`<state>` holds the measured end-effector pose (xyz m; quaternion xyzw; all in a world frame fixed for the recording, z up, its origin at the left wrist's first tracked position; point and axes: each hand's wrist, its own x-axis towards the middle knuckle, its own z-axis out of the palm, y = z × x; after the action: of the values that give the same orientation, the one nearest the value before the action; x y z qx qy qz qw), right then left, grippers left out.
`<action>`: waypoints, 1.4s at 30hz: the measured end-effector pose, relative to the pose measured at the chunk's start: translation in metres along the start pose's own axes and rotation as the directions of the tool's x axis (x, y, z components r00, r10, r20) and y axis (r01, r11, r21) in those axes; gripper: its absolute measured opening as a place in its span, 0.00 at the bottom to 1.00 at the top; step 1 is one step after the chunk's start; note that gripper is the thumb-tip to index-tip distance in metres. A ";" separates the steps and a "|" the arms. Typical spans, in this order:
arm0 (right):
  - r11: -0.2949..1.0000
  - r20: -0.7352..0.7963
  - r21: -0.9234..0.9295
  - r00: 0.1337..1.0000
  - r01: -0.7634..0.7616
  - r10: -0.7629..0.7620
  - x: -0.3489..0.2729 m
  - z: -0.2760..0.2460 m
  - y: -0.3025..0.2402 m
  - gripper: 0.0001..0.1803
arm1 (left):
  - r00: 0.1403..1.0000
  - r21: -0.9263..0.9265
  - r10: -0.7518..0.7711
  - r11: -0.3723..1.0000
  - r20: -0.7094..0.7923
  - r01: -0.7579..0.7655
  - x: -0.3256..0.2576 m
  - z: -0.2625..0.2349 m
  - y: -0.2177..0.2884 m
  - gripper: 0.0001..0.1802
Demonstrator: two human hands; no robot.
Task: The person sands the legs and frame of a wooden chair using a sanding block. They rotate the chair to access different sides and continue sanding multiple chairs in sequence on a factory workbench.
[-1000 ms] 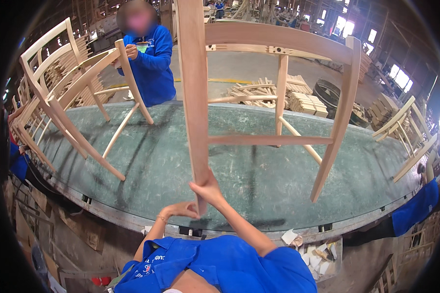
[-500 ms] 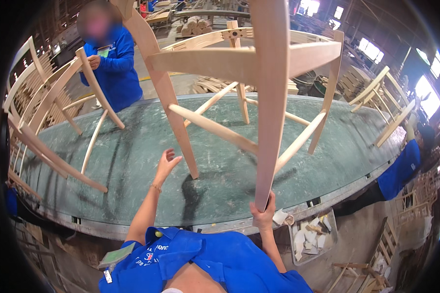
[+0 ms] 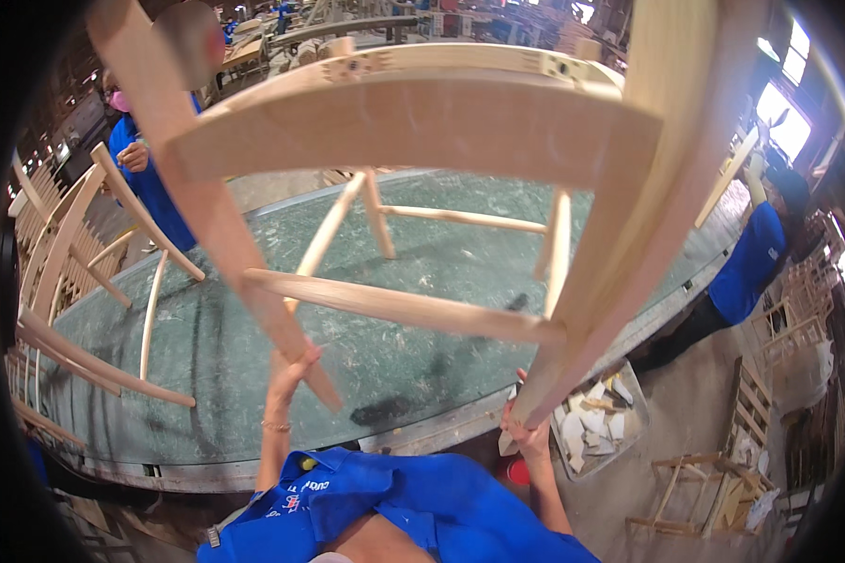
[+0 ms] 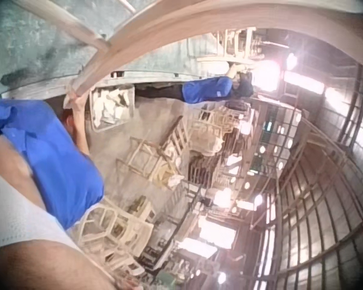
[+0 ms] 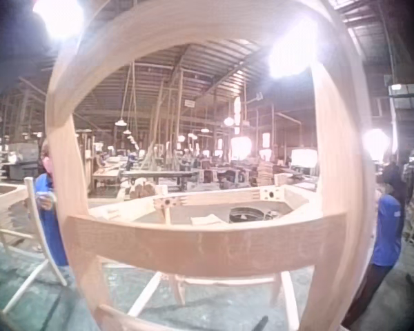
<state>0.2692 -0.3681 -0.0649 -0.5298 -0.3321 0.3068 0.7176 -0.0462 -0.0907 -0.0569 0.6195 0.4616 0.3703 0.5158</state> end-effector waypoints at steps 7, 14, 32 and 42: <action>0.966 0.194 0.095 0.956 -0.240 0.218 0.066 0.027 -0.035 0.60 | 0.964 -0.111 0.116 0.983 -0.240 -0.146 -0.057 -0.028 0.058 0.14; 0.996 0.076 0.021 0.993 -0.088 0.086 0.123 0.038 -0.054 0.52 | 0.960 -0.214 0.062 0.969 -0.271 -0.123 -0.035 -0.016 0.100 0.11; 0.984 -0.073 -0.146 0.990 0.105 -0.117 0.170 0.045 -0.063 0.35 | 0.973 -0.237 0.190 0.947 -0.134 -0.217 0.003 -0.021 0.107 0.35; 0.984 -0.116 -0.177 0.993 0.011 -0.032 0.170 0.045 -0.068 0.37 | 0.998 -0.315 0.058 0.947 -0.012 -0.059 -0.042 -0.017 0.077 0.44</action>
<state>0.3398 -0.2254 0.0357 -0.6048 -0.3206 0.2366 0.6895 -0.0601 -0.1287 0.0223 0.5420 0.3789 0.4552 0.5962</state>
